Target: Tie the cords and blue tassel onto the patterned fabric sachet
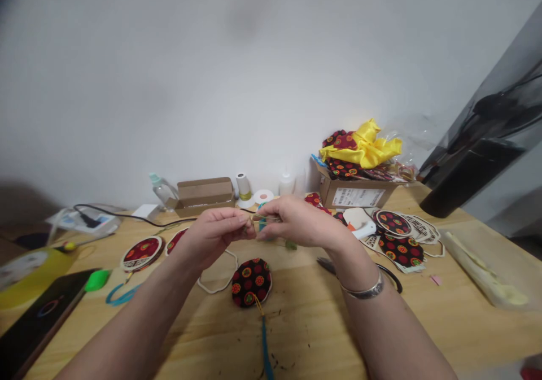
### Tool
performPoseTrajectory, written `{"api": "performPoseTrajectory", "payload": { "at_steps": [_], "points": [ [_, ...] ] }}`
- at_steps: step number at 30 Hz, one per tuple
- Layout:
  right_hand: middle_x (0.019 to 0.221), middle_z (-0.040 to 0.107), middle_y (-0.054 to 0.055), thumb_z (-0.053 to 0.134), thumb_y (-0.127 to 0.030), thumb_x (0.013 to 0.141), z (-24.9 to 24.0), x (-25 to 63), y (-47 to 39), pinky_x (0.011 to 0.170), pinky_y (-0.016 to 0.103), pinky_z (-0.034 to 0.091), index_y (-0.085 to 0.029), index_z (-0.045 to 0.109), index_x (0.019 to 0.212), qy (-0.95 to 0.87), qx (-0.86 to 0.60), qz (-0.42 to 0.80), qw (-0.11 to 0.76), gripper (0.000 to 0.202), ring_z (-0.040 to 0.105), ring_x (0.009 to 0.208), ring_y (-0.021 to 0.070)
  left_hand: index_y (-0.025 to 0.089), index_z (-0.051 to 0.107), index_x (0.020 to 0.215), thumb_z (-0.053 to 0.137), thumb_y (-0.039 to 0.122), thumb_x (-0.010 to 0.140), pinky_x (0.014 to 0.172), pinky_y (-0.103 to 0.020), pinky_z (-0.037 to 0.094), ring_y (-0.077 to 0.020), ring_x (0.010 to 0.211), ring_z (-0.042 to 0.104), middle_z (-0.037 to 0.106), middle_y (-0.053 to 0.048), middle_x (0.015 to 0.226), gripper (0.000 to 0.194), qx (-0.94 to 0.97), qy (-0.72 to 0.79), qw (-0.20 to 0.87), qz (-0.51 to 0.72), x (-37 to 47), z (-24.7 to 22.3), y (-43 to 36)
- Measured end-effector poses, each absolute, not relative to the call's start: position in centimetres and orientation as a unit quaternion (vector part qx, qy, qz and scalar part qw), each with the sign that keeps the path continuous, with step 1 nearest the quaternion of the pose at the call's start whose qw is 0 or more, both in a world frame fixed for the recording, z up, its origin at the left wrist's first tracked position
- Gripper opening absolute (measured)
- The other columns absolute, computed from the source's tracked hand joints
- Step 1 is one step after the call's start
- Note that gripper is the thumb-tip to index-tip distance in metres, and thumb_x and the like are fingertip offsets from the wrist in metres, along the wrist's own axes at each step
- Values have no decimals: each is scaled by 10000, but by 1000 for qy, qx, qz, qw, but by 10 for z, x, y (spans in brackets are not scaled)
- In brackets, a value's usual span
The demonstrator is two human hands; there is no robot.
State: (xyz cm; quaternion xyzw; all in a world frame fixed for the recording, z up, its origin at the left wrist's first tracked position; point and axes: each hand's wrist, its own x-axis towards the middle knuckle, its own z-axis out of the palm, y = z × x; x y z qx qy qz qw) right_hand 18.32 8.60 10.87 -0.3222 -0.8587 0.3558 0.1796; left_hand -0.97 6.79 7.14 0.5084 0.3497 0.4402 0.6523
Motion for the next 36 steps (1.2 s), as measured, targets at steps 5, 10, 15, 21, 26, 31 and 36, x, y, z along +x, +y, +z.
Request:
{"api": "performPoseTrajectory", "payload": {
  "at_steps": [5, 10, 15, 21, 26, 31, 36],
  "points": [
    [874, 676, 54, 626, -230, 748, 102, 186, 91, 672, 267, 452, -164, 650, 1057, -847, -375, 299, 230, 318, 572, 737, 152, 105, 675, 650, 674, 233, 707, 690, -253, 472, -111, 636, 603, 663, -41, 652, 140, 446, 347, 675, 474, -9, 72, 70],
    [1123, 631, 111, 492, -174, 832, 101, 184, 93, 885, 388, 433, -164, 615, 1130, -811, -406, 244, 343, 323, 577, 995, 216, 103, 676, 648, 692, 233, 693, 701, -259, 471, -115, 644, 599, 662, -43, 653, 139, 436, 353, 670, 487, -7, 72, 69],
    [1266, 554, 68, 438, -233, 887, 101, 179, 93, 1018, 368, 358, -196, 560, 1205, -804, -301, 377, 348, 343, 498, 1167, 174, 104, 689, 650, 686, 245, 702, 700, -269, 466, -123, 642, 594, 664, -47, 650, 151, 467, 347, 666, 466, -6, 73, 67],
    [1140, 627, 63, 429, -317, 904, 88, 182, 102, 927, 328, 416, -169, 559, 1203, -795, -252, 487, 260, 358, 565, 1028, 148, 106, 699, 666, 666, 227, 720, 697, -259, 463, -121, 654, 592, 663, -43, 664, 137, 489, 339, 662, 456, -8, 73, 67],
    [935, 675, 33, 546, -336, 834, 76, 184, 103, 753, 254, 447, -170, 672, 983, -764, -291, 510, 269, 257, 587, 808, 117, 107, 702, 662, 653, 217, 727, 695, -260, 469, -119, 643, 598, 669, -47, 656, 137, 487, 352, 661, 450, -8, 73, 66],
    [686, 627, 11, 605, -320, 773, 69, 188, 103, 592, 231, 403, -129, 672, 771, -753, -348, 477, 292, 203, 506, 604, 90, 115, 704, 662, 663, 221, 713, 707, -273, 476, -119, 633, 600, 670, -45, 650, 125, 483, 366, 659, 445, -7, 71, 67],
    [591, 556, -14, 595, -320, 758, 79, 198, 99, 482, 208, 314, -128, 633, 693, -742, -419, 411, 324, 207, 426, 521, 73, 106, 700, 639, 689, 236, 684, 686, -283, 481, -121, 612, 591, 660, -48, 632, 138, 473, 386, 661, 435, -4, 67, 69]
  ]
}}
